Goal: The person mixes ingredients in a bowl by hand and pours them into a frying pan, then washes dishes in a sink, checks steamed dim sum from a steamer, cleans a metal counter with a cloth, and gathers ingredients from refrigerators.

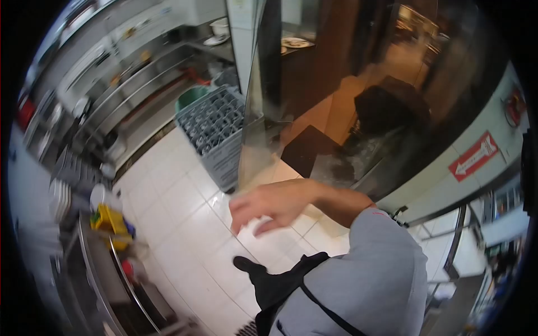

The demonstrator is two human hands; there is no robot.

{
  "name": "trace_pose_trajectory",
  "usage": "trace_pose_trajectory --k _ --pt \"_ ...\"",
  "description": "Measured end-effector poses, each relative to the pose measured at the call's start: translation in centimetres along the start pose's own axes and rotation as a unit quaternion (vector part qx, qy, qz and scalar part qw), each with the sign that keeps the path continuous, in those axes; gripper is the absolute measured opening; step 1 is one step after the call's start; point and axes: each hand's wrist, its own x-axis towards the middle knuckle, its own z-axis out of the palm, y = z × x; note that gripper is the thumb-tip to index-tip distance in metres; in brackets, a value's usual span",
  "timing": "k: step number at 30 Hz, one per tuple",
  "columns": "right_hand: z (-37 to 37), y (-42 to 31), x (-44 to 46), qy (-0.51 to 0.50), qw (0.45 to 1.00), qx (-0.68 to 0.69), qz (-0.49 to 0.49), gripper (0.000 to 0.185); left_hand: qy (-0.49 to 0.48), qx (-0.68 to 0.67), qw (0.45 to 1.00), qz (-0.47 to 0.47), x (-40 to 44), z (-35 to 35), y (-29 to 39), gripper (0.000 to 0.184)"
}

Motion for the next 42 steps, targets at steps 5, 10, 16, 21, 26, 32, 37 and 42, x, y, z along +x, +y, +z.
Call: trace_pose_trajectory --k 5,10,16,21,26,32,37,42 --pt "-7.4 -5.0 7.9 0.069 0.963 -0.173 -0.196 0.044 0.067 0.037 0.995 0.057 11.5 -18.9 19.6 0.031" --pt "-10.4 -7.5 19.4 0.182 0.826 -0.435 -0.308 0.042 0.149 0.044 0.979 0.133 20.7 -35.8 40.2 0.034" --pt "-9.8 1.2 33.4 0.204 0.819 -0.531 -0.077 0.048 0.190 0.015 0.943 0.273 34.6 -52.3 62.1 0.036" --pt "-16.0 11.6 49.8 0.270 0.716 -0.639 -0.081 0.035 0.054 -0.015 0.970 0.237 40.2 -55.3 70.6 0.040" --pt "-24.9 27.2 65.4 0.211 0.652 -0.684 -0.252 0.030 0.074 0.064 0.995 0.021 42.4 -55.4 66.4 0.031" --pt "-29.1 44.1 86.3 0.093 0.769 -0.584 -0.244 0.051 0.042 -0.005 0.994 -0.104 46.9 -60.5 70.2 0.034" --pt "-33.7 59.5 102.2 0.293 0.758 -0.411 -0.413 0.034 0.072 -0.090 0.988 -0.107 53.4 -70.0 83.7 0.037" --pt "-36.7 79.1 123.9 0.264 0.928 -0.263 -0.023 0.015 0.168 -0.237 0.957 -0.005 59.9 -82.8 101.5 0.041"
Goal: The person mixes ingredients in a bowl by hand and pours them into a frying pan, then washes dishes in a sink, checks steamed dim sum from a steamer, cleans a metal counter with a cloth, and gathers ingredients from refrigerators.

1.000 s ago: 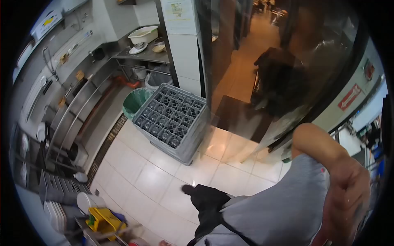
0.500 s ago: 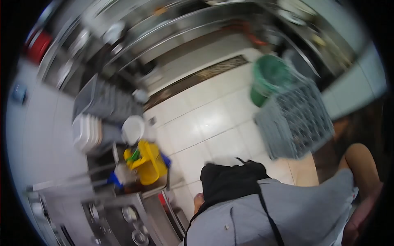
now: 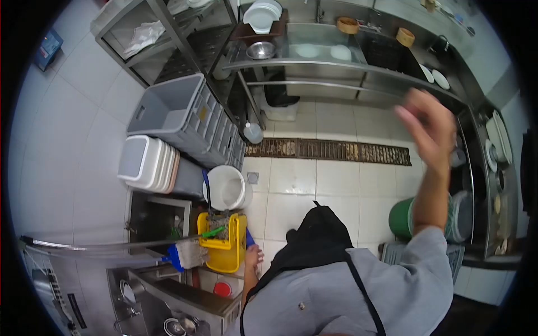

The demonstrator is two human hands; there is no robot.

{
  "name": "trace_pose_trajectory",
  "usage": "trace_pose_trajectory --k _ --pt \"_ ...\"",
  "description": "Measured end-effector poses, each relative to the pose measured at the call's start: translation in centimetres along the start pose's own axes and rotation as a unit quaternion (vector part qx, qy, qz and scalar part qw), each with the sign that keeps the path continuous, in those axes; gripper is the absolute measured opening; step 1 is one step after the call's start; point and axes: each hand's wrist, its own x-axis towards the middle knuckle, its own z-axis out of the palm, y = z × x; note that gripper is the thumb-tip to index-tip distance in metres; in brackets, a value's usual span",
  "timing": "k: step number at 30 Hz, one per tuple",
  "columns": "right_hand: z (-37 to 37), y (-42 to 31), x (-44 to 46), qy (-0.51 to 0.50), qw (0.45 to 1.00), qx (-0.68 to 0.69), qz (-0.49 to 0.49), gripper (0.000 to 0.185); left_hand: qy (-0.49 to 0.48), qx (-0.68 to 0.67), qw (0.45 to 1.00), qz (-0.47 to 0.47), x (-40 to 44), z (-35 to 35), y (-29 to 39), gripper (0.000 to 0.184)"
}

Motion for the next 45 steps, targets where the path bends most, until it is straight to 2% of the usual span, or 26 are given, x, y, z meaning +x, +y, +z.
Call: trace_pose_trajectory --k 2,5,7,9,11,12,14,15,20,22,23,24,27,30,31,32,33,34,36,37,38,39,41,43,44,45 --pt "9.6 10.1 5.6 -0.030 0.990 0.099 0.095 0.011 0.008 -0.050 0.998 0.033 0.9 0.0 8.8 0.045" --pt "23.2 26.4 14.5 -0.099 0.990 -0.016 0.100 0.020 0.083 -0.103 0.983 0.126 1.4 -0.1 17.3 0.041" --pt "31.2 33.8 21.8 -0.141 0.979 -0.090 0.116 0.021 0.149 -0.169 0.964 0.143 3.3 -0.7 16.8 0.039" --pt "38.9 41.0 29.4 -0.147 0.976 -0.122 0.103 0.020 0.238 -0.187 0.933 0.193 5.9 -1.4 10.2 0.034" --pt "45.5 47.3 36.7 -0.165 0.970 -0.156 0.090 0.021 0.332 -0.223 0.916 -0.012 4.0 2.4 4.5 0.028" --pt "48.7 50.3 39.6 -0.167 0.964 -0.184 0.095 0.021 0.381 -0.052 0.913 0.137 1.0 6.3 4.4 0.026" --pt "53.2 54.4 46.1 -0.218 0.940 -0.228 0.128 0.030 0.317 -0.150 0.933 -0.075 0.1 13.2 6.9 0.027" --pt "55.1 55.7 48.4 -0.219 0.943 -0.219 0.119 0.030 0.294 -0.187 0.928 -0.129 0.7 15.5 8.6 0.027" --pt "63.8 62.0 55.1 -0.199 0.936 -0.278 0.088 0.029 0.291 -0.239 0.915 -0.146 4.0 22.1 15.8 0.028" --pt "67.9 65.4 55.8 -0.148 0.941 -0.281 0.120 0.034 0.309 -0.262 0.904 -0.138 4.5 24.2 17.8 0.028" --pt "67.7 65.1 55.2 -0.120 0.938 -0.324 0.033 0.027 0.321 -0.276 0.896 -0.135 4.7 25.3 18.7 0.028" --pt "70.1 67.5 55.7 -0.110 0.943 -0.299 0.091 0.025 0.333 -0.291 0.887 -0.132 4.6 26.5 19.4 0.029" --pt "66.7 65.1 56.6 -0.163 0.938 -0.305 0.001 0.021 0.363 -0.318 0.865 -0.136 3.1 30.2 19.0 0.030" --pt "65.6 65.2 56.0 -0.096 0.963 -0.244 -0.063 0.017 0.392 -0.324 0.853 -0.117 0.6 34.2 16.2 0.031" --pt "64.9 65.8 55.8 -0.117 0.969 -0.200 -0.082 0.024 0.405 -0.322 0.850 -0.100 -0.2 35.5 14.6 0.031" --pt "62.7 63.1 54.6 -0.121 0.982 -0.142 -0.002 0.033 0.427 -0.326 0.841 -0.064 -0.6 37.0 13.0 0.031" --pt "61.5 62.2 53.9 -0.174 0.971 -0.164 -0.017 0.041 0.404 -0.263 0.866 -0.133 -1.8 37.3 12.5 0.035" --pt "58.9 58.2 52.3 -0.155 0.979 0.095 0.092 0.043 0.416 -0.390 0.808 -0.150 -1.3 39.0 12.3 0.037" --pt "53.2 48.7 50.0 -0.163 0.939 0.197 0.232 0.041 0.436 -0.261 0.846 -0.162 -1.3 41.9 10.6 0.034" --pt "55.6 53.9 49.4 -0.119 0.990 0.052 -0.064 0.036 0.474 -0.374 0.777 -0.177 -2.7 42.7 14.3 0.038" --pt "55.9 54.8 49.4 -0.103 0.976 -0.022 -0.191 0.034 0.452 -0.444 0.749 -0.192 -2.9 43.8 14.7 0.039" --pt "60.7 58.2 50.3 -0.056 0.960 0.034 -0.274 0.035 0.377 -0.492 0.753 -0.223 -2.9 45.2 13.7 0.045" --pt "47.8 36.0 40.1 0.002 0.939 0.073 -0.336 0.045 0.318 -0.557 0.733 -0.226 -3.1 48.4 13.0 0.057" --pt "55.2 36.3 35.6 -0.145 0.911 0.303 -0.239 0.040 0.179 -0.636 0.722 -0.208 -2.9 51.3 10.2 0.072" --pt "58.1 36.4 33.3 -0.287 0.821 0.481 -0.112 0.037 0.181 -0.646 0.712 -0.206 -1.5 53.9 7.6 0.072" --pt "52.5 29.8 28.1 -0.345 0.864 0.313 -0.190 0.044 0.153 -0.743 0.645 -0.094 0.5 57.3 3.8 0.075"
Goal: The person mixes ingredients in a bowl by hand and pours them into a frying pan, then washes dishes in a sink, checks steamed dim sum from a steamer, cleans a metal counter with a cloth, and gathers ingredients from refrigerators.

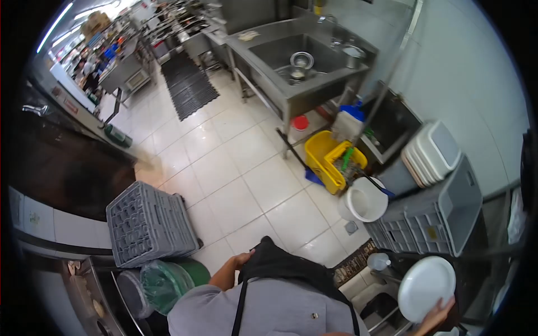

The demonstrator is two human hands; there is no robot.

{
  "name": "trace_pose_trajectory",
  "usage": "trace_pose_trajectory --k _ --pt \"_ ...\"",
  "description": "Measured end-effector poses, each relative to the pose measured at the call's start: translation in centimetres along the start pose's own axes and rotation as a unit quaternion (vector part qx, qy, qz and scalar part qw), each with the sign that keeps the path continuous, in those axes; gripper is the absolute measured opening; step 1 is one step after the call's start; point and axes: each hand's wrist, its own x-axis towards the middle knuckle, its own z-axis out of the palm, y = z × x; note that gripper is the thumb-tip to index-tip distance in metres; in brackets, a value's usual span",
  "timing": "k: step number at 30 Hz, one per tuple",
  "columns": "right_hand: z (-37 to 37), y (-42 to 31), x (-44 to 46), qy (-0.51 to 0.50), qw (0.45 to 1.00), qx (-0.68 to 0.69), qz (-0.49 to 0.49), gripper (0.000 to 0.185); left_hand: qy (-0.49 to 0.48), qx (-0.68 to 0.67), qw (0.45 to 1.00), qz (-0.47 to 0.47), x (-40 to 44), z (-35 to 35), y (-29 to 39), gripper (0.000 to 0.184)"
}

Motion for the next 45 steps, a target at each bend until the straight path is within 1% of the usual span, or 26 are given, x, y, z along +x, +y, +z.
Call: trace_pose_trajectory --k 1,2,3,5,7,8,9,11,14,16,18,20,22,24,26,27,28,30,32,34,35,36,38,39,43,45 --pt "5.2 -0.3 -0.7 -0.050 0.997 -0.008 -0.062 0.050 -0.098 -0.127 0.987 0.028 1.0 -2.7 -1.6 0.079" --pt "9.0 -9.7 -2.6 -0.140 0.989 -0.052 -0.014 0.049 -0.097 -0.138 0.985 0.030 -0.6 -4.5 -1.3 0.079" --pt "14.7 -12.5 -4.1 -0.140 0.985 0.006 -0.102 0.045 -0.065 -0.091 0.993 0.039 -2.6 -5.7 0.4 0.077" --pt "22.0 -22.8 -7.5 -0.236 0.951 -0.001 -0.197 0.041 -0.030 -0.050 0.997 0.046 -9.6 -8.0 5.6 0.075" --pt "27.6 -32.8 -10.6 -0.358 0.915 -0.074 -0.171 0.037 0.172 0.146 0.969 0.099 -15.0 -11.7 10.6 0.068" --pt "30.1 -37.2 -12.3 -0.371 0.903 -0.068 -0.204 0.034 0.171 0.169 0.957 0.160 -16.5 -14.4 12.7 0.065" --pt "33.7 -39.7 -13.7 -0.333 0.894 0.025 -0.299 0.033 0.189 0.140 0.950 0.203 -16.1 -17.3 14.3 0.067" --pt "38.8 -46.4 -15.6 -0.372 0.879 0.031 -0.297 0.033 0.240 0.045 0.916 0.320 -14.8 -22.4 17.5 0.061" --pt "46.9 -57.2 -18.1 -0.403 0.859 0.071 -0.307 0.033 0.290 0.072 0.869 0.394 -17.5 -28.6 23.8 0.060" --pt "52.7 -64.4 -19.5 -0.399 0.852 0.101 -0.324 0.033 0.240 0.006 0.901 0.360 -18.1 -33.2 26.3 0.059" --pt "59.0 -72.3 -21.4 -0.457 0.820 0.116 -0.323 0.033 0.240 -0.030 0.915 0.324 -17.2 -38.7 26.4 0.057" --pt "64.7 -81.5 -24.2 -0.437 0.777 0.231 -0.389 0.031 0.290 -0.006 0.908 0.302 -15.2 -45.0 24.5 0.056" --pt "68.2 -92.1 -27.3 -0.500 0.727 0.243 -0.403 0.029 0.305 -0.084 0.900 0.301 -19.2 -48.5 24.3 0.051" --pt "71.4 -102.0 -30.8 -0.561 0.663 0.273 -0.413 0.027 0.325 -0.277 0.851 0.306 -22.6 -52.6 25.0 0.044" --pt "75.5 -110.8 -35.2 -0.585 0.587 0.360 -0.429 0.027 0.348 -0.328 0.818 0.319 -25.8 -57.1 26.9 0.043" --pt "77.4 -115.2 -37.5 -0.620 0.562 0.361 -0.412 0.027 0.369 -0.373 0.786 0.327 -27.2 -59.5 28.0 0.042" --pt "79.2 -119.0 -39.7 -0.653 0.538 0.362 -0.392 0.027 0.368 -0.374 0.786 0.328 -28.6 -62.1 29.8 0.042" --pt "84.6 -125.0 -44.7 -0.694 0.524 0.349 -0.350 0.028 0.354 -0.461 0.680 0.447 -31.0 -67.6 34.0 0.048" --pt "89.7 -131.1 -48.8 -0.730 0.511 0.337 -0.304 0.029 0.318 -0.466 0.661 0.495 -31.6 -75.2 37.9 0.057" --pt "93.6 -135.7 -51.3 -0.786 0.469 0.388 -0.105 0.031 0.219 -0.546 0.586 0.557 -32.4 -83.0 43.0 0.055" --pt "97.3 -137.0 -52.4 -0.771 0.484 0.400 -0.107 0.032 0.199 -0.586 0.565 0.545 -33.7 -86.1 46.3 0.049" --pt "99.0 -139.5 -52.1 -0.767 0.490 0.401 -0.105 0.032 0.194 -0.584 0.570 0.545 -34.7 -90.1 49.3 0.049" --pt "102.3 -144.1 -51.2 -0.746 0.532 0.401 -0.011 0.034 0.237 -0.485 0.674 0.504 -36.4 -97.5 54.8 0.042" --pt "104.5 -146.1 -50.7 -0.724 0.554 0.410 0.036 0.037 0.211 -0.468 0.708 0.484 -37.6 -101.2 57.8 0.037" --pt "113.6 -154.1 -49.1 -0.669 0.567 0.464 0.125 0.039 0.176 -0.341 0.783 0.490 -41.0 -113.9 70.5 0.034" --pt "118.3 -158.8 -49.1 -0.618 0.601 0.480 0.163 0.040 0.162 -0.330 0.800 0.474 -40.5 -120.4 75.6 0.034"
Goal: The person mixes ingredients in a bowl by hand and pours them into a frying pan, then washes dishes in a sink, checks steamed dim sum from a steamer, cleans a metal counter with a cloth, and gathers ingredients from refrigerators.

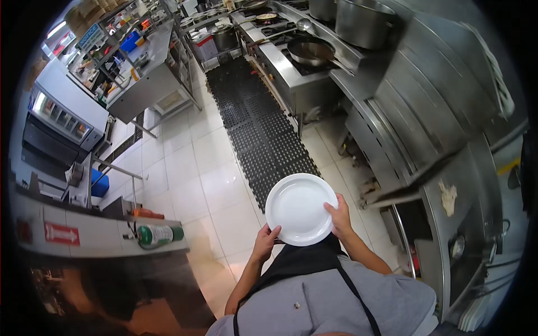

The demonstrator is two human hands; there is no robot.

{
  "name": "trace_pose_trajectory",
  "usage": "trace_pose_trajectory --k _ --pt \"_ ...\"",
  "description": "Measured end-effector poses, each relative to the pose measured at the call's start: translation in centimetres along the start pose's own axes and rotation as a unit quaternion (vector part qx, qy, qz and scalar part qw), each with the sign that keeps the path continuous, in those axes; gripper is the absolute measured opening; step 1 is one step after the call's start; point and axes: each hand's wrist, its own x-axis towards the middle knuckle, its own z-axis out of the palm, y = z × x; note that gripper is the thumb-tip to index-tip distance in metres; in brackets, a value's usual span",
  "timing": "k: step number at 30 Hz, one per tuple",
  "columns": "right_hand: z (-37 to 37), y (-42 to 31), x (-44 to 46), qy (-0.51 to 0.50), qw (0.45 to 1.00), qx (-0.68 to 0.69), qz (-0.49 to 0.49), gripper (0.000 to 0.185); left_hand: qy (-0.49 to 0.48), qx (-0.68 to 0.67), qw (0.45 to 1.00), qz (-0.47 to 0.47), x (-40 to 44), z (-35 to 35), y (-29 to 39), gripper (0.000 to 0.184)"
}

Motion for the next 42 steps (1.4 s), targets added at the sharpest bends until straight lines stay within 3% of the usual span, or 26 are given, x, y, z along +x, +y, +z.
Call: trace_pose_trajectory --k 3,5,6,12,17,19,22,24,25,28,30,31,32,34,37,38,39,41,42 --pt "4.3 1.6 11.9 0.025 0.999 -0.027 -0.029 0.040 0.014 -0.038 0.998 -0.042 10.9 -2.3 5.1 0.034" --pt "10.3 0.2 19.8 -0.010 1.000 -0.023 0.011 0.041 0.086 -0.043 0.993 -0.069 16.6 -4.4 9.5 0.033" --pt "13.0 -0.2 22.5 -0.020 0.998 -0.016 0.050 0.041 0.117 -0.020 0.993 -0.023 18.4 -4.5 13.3 0.032" --pt "31.8 -2.0 42.0 -0.150 0.987 -0.047 0.042 0.040 0.182 -0.119 0.973 0.075 32.4 -11.8 27.4 0.033" --pt "44.2 0.2 57.4 -0.211 0.974 -0.051 0.063 0.036 0.215 -0.131 0.962 0.101 47.6 -23.1 36.8 0.037" --pt "48.6 -1.7 61.6 -0.229 0.953 -0.047 0.190 0.031 0.211 -0.137 0.964 0.088 52.9 -27.2 42.5 0.040" --pt "52.3 -4.5 67.3 -0.198 0.951 -0.105 0.212 0.032 0.231 -0.119 0.960 0.107 61.9 -34.6 50.9 0.040" --pt "52.2 -5.9 71.1 -0.166 0.953 -0.148 0.205 0.028 0.264 -0.112 0.949 0.128 67.1 -38.3 59.0 0.036" --pt "53.6 -6.2 74.6 -0.141 0.953 -0.164 0.211 0.025 0.267 -0.125 0.941 0.168 72.9 -43.5 66.2 0.035" --pt "54.2 -5.0 80.6 -0.078 0.965 -0.143 0.207 0.021 0.318 -0.122 0.912 0.230 82.2 -49.3 78.6 0.036" --pt "55.7 -4.0 84.6 -0.013 0.964 -0.136 0.227 0.015 0.333 -0.133 0.907 0.221 89.5 -55.1 85.5 0.036" --pt "57.0 -3.0 87.2 -0.007 0.963 -0.133 0.234 0.015 0.339 -0.146 0.907 0.202 93.3 -58.5 87.9 0.038" --pt "58.6 -2.0 90.5 -0.048 0.962 -0.135 0.233 0.014 0.312 -0.220 0.891 0.244 96.6 -62.1 89.6 0.040" --pt "61.6 -1.0 96.5 -0.088 0.962 -0.142 0.215 0.012 0.201 -0.338 0.874 0.284 103.7 -68.2 92.5 0.048" --pt "68.3 -0.4 107.1 -0.082 0.959 -0.187 0.196 0.012 0.257 -0.392 0.854 0.227 113.3 -75.6 98.2 0.035" --pt "69.6 0.6 111.2 -0.082 0.963 -0.180 0.185 0.010 0.342 -0.362 0.845 0.194 114.8 -77.2 99.3 0.031" --pt "71.7 0.1 114.8 -0.026 0.957 -0.201 0.209 0.009 0.275 -0.391 0.859 0.185 115.5 -79.5 99.6 0.030" --pt "74.8 -1.0 122.0 -0.002 0.959 -0.213 0.188 0.009 0.317 -0.333 0.886 0.061 117.4 -82.7 101.0 0.032" --pt "75.4 -1.4 125.7 0.019 0.958 -0.219 0.185 0.008 0.363 -0.294 0.880 0.087 117.8 -82.6 101.3 0.035"
